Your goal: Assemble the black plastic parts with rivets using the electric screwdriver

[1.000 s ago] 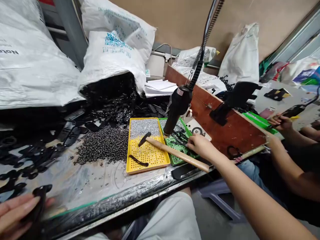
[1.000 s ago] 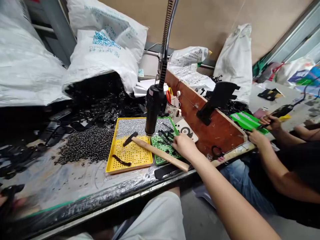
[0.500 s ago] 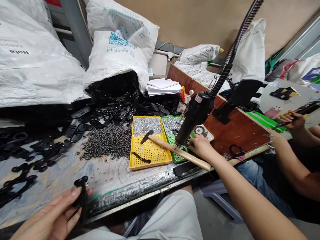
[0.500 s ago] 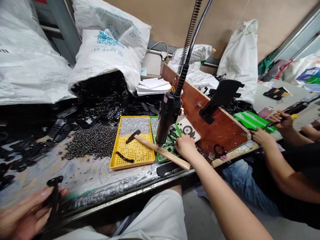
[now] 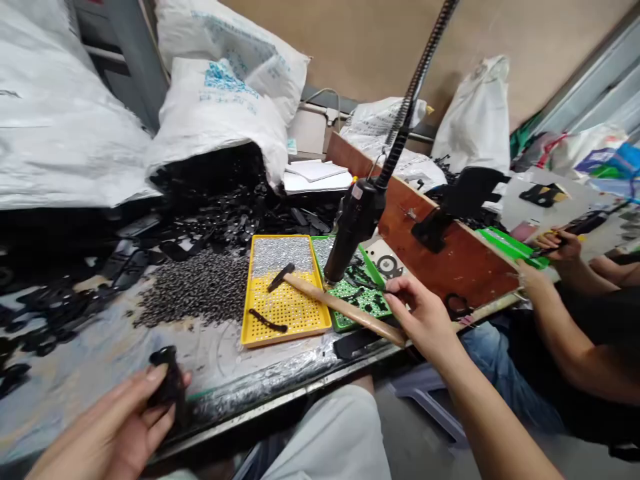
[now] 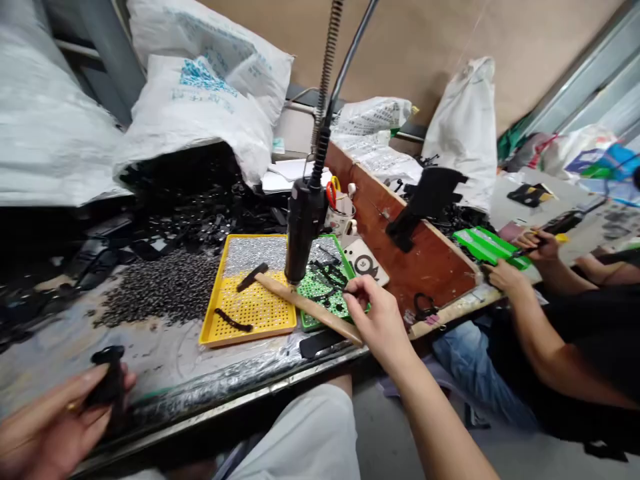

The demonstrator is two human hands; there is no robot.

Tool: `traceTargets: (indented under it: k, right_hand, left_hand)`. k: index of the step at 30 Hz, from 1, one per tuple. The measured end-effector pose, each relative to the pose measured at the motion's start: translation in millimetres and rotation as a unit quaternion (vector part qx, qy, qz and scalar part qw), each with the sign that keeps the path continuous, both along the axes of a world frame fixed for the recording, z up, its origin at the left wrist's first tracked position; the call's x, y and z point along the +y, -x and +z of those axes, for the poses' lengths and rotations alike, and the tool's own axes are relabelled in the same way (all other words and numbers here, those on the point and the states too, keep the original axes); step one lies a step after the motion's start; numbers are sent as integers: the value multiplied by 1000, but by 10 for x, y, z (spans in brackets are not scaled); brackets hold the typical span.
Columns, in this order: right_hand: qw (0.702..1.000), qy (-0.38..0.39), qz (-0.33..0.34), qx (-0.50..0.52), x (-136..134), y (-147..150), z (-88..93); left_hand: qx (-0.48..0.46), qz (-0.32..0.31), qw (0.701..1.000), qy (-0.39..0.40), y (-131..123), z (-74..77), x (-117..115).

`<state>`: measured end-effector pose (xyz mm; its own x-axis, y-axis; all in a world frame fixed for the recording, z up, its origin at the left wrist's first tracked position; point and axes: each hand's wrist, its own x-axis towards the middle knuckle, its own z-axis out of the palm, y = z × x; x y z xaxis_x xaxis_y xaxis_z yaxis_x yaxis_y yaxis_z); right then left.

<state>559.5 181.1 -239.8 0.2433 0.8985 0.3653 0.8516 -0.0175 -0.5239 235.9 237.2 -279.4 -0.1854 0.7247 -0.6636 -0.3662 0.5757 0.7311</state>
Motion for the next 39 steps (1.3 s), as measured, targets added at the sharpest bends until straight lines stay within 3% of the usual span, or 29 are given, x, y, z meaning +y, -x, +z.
traceTargets:
  k: [3,7,13,21,26,33,39]
  right_hand:
    - [991,-44,124,36,30,364,43]
    - [956,-52,276,79,177,856,-23]
    - [912,57,374,160,316,1393,-148]
    - [890,153,392,175,416,1624,-150]
    - [859,191,441,178,474,1767,-132]
    - [828,241,480,161,644,1898,-164]
    - [808,268,501,157,693,1973,-132]
  left_hand:
    - [-60,-15,998,-11,19,106,-65]
    - [-100,-8,993,-59,69,161,-153]
    - [-114,-26,991,-65,271,125,-244]
    - [-89,-63,990,-86,449,79,-297]
    - [-75,-99,988,-94,481,64,-282]
    - [-37,-188,980,-49,555,147,-267]
    - [-20,-202,979,-31,574,189,-283]
